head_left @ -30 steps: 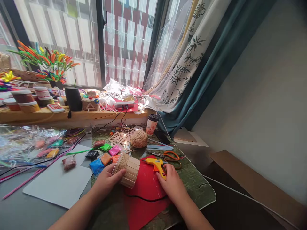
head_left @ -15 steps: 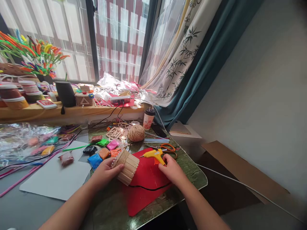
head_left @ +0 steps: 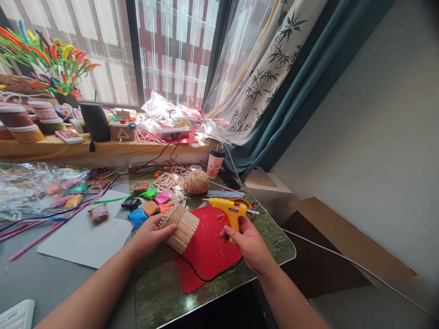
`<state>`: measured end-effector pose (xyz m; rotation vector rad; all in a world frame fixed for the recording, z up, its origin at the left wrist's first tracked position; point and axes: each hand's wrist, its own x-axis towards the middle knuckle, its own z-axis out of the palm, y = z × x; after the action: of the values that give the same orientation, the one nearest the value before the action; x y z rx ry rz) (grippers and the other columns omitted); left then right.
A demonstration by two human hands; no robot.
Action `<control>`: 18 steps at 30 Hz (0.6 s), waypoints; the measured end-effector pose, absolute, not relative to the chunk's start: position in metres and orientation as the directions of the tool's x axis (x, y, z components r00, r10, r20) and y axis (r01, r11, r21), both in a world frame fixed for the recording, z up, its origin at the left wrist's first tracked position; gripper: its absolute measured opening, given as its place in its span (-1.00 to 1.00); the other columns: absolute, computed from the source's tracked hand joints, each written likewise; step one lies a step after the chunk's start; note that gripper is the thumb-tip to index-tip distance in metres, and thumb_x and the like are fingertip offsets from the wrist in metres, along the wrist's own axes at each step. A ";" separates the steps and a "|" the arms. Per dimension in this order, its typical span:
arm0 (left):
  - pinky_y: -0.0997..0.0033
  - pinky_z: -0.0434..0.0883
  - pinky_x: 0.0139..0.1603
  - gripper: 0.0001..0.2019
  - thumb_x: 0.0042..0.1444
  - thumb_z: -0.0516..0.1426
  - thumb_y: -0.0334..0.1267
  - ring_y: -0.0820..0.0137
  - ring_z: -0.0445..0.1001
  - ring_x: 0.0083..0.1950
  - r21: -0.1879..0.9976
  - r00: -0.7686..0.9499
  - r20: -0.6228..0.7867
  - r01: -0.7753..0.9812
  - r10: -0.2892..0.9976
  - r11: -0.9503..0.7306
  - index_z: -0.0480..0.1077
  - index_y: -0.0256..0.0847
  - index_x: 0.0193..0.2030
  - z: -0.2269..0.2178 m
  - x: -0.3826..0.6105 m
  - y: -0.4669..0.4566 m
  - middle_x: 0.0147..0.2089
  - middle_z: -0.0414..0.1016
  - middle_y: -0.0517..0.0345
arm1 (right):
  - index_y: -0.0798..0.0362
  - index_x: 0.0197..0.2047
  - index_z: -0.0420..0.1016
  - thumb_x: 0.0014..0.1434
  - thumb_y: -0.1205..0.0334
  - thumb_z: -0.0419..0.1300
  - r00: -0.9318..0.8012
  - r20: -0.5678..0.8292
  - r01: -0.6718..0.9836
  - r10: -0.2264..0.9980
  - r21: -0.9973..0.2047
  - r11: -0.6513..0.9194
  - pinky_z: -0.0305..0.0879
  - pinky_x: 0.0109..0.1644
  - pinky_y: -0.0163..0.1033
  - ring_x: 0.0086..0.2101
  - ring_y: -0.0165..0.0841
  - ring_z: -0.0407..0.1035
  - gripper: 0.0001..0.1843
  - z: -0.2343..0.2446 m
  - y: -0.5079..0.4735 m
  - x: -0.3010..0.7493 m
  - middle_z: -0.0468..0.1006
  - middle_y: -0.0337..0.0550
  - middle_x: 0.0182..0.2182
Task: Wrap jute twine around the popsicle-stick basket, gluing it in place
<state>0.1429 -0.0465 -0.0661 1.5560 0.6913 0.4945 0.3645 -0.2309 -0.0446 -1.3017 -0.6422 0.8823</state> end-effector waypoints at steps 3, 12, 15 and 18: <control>0.22 0.59 -0.17 -0.55 -0.02 0.37 0.06 0.00 0.68 -0.11 0.988 0.725 -0.106 0.154 0.681 -0.009 0.61 -0.24 -0.11 -0.065 0.143 -0.046 -0.14 0.76 -0.01 | 0.01 -0.05 0.50 -0.05 0.03 0.51 0.504 -0.088 -0.191 0.859 -0.981 0.011 0.39 -0.26 -0.20 -0.44 -0.41 0.41 -0.47 -0.038 -0.229 0.357 0.62 -0.08 -0.07; 0.19 0.59 -0.14 -0.54 0.02 0.37 0.07 0.01 0.67 -0.10 0.991 0.751 -0.114 0.135 0.651 0.018 0.60 -0.25 -0.07 -0.070 0.142 -0.044 -0.13 0.75 -0.03 | 0.05 -0.27 0.57 0.00 -0.16 0.43 0.360 -0.190 -0.096 0.913 -0.981 -0.167 0.18 -0.46 -0.28 -0.60 -0.46 0.23 -0.55 -0.049 -0.224 0.343 0.44 -0.31 -0.57; 0.20 0.60 -0.13 -0.54 0.00 0.38 0.07 0.01 0.68 -0.09 0.991 0.755 -0.124 0.126 0.644 0.043 0.60 -0.24 -0.07 -0.070 0.142 -0.044 -0.13 0.75 -0.02 | 0.03 -0.32 0.59 -0.04 -0.20 0.44 0.395 -0.221 -0.084 0.892 -0.975 -0.205 0.18 -0.47 -0.27 -0.60 -0.42 0.22 -0.55 -0.053 -0.222 0.334 0.37 -0.34 -0.64; 0.23 0.60 -0.12 -0.55 0.01 0.37 0.06 0.02 0.68 -0.09 0.994 0.752 -0.101 0.110 0.651 0.027 0.61 -0.22 -0.08 -0.074 0.141 -0.043 -0.11 0.75 -0.02 | 0.02 -0.39 0.58 -0.05 -0.17 0.45 0.403 -0.220 -0.079 0.888 -0.975 -0.205 0.17 -0.47 -0.27 -0.58 -0.41 0.21 -0.58 -0.054 -0.221 0.328 0.36 -0.32 -0.66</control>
<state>0.1412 -0.0433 -0.0739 1.5099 0.6474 0.4662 0.3283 -0.2206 -0.0542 -1.5104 -0.7541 1.0542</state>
